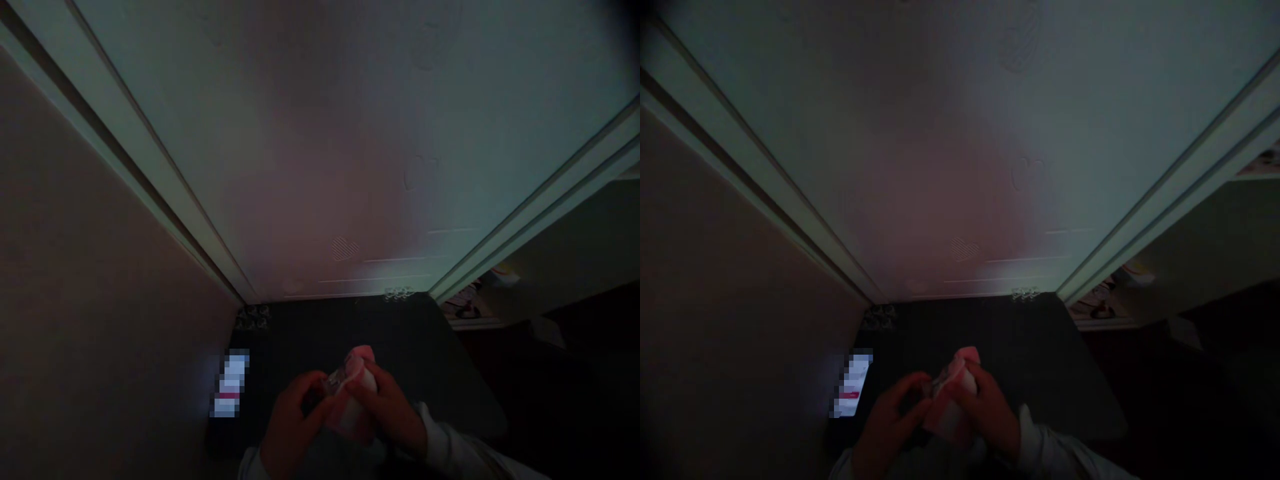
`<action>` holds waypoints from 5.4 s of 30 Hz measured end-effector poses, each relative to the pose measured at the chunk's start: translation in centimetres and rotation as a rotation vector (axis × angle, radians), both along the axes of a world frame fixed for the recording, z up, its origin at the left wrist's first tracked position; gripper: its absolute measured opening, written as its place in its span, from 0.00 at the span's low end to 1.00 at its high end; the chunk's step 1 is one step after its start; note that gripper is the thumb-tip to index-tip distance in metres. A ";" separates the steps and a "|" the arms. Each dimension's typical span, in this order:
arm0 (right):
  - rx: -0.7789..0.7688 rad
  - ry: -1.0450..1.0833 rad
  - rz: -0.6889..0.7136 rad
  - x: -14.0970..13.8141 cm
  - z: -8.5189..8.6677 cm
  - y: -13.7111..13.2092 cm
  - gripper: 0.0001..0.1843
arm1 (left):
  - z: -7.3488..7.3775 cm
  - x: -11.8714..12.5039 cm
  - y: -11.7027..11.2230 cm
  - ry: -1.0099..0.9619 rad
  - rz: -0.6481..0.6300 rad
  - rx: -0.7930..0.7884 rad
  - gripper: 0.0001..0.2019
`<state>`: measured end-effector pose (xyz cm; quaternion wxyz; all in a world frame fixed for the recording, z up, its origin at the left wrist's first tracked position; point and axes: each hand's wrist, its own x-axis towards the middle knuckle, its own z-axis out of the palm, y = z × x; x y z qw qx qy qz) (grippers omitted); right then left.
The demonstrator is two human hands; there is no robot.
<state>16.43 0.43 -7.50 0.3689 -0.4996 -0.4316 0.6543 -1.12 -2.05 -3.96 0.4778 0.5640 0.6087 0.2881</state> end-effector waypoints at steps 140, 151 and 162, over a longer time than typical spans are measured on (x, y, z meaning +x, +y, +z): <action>0.307 -0.083 -0.060 -0.3 1.6 -1.5 0.14 | 1.6 0.7 -0.2 -0.549 -0.032 -0.105 0.21; 0.327 -0.122 0.046 0.9 3.1 -0.1 0.09 | 1.5 0.5 -0.6 -0.328 -0.032 -0.030 0.09; 0.537 -0.274 0.025 0.8 2.3 0.0 0.10 | 2.8 0.3 -0.3 -0.161 -0.031 0.095 0.08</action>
